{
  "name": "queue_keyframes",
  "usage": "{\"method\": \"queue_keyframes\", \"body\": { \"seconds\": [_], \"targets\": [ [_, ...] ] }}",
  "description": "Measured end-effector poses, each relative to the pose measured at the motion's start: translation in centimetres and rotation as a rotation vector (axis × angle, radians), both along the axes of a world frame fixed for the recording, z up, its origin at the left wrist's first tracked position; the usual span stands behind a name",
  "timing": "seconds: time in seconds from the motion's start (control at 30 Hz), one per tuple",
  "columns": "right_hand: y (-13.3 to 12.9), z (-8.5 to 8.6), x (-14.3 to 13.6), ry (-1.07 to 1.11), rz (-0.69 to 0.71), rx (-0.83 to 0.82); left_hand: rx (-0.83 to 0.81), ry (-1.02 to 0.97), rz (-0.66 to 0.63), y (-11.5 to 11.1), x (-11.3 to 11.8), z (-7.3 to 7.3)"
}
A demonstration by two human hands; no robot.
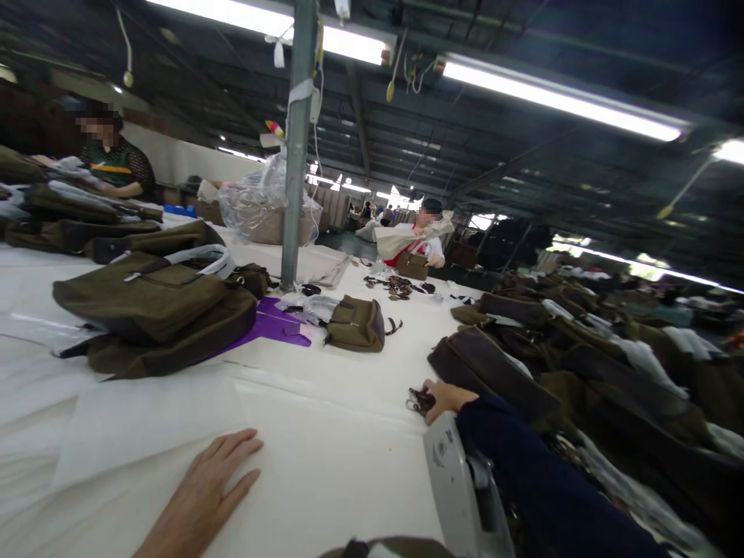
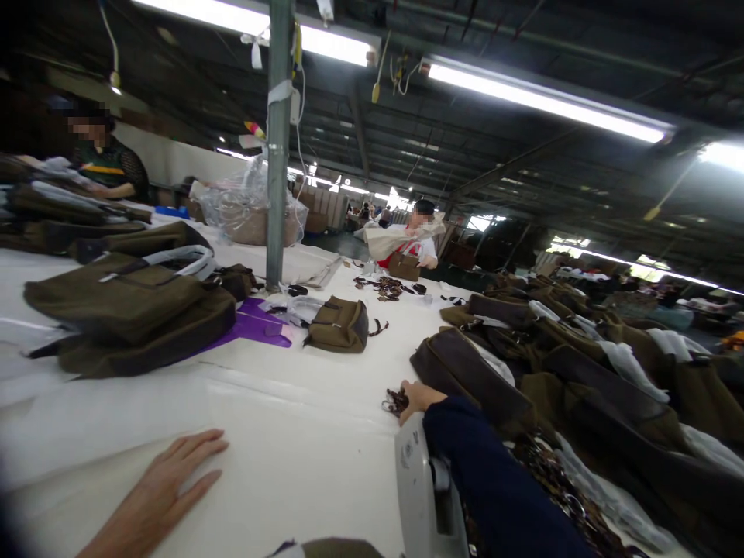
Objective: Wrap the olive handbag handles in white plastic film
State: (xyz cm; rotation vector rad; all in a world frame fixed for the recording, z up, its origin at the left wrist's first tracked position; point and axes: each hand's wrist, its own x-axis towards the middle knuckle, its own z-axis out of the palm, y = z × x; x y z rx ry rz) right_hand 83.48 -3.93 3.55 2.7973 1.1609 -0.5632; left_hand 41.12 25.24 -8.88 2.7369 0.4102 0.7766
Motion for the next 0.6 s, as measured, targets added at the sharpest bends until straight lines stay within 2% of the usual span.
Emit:
{"method": "queue_keyframes", "body": {
  "seconds": [0.07,0.17,0.3,0.37,0.47,0.53,0.6],
  "targets": [
    [-0.5,-0.2,0.3,0.045,-0.032,0.034,0.001,-0.005,-0.003,0.0,0.0,0.1],
    [-2.1,0.6,0.5,0.118,-0.079,0.103,0.006,-0.015,-0.008,0.1,0.0,0.2],
    [-6.0,3.8,0.7,0.206,-0.170,0.199,-0.005,0.009,-0.009,0.2,0.0,0.2],
    [-9.1,6.3,0.8,0.226,-0.210,0.245,-0.014,0.019,-0.008,0.2,0.0,0.2],
    [-15.3,9.8,0.9,0.238,-0.256,0.302,-0.035,0.020,-0.009,0.3,0.0,0.1],
    [-20.4,11.4,1.0,0.232,-0.292,0.277,-0.053,0.028,-0.008,0.4,0.1,0.1],
    [-25.7,12.1,1.1,0.180,-0.470,0.171,-0.067,0.040,-0.008,0.5,0.1,-0.1]
  ]
}}
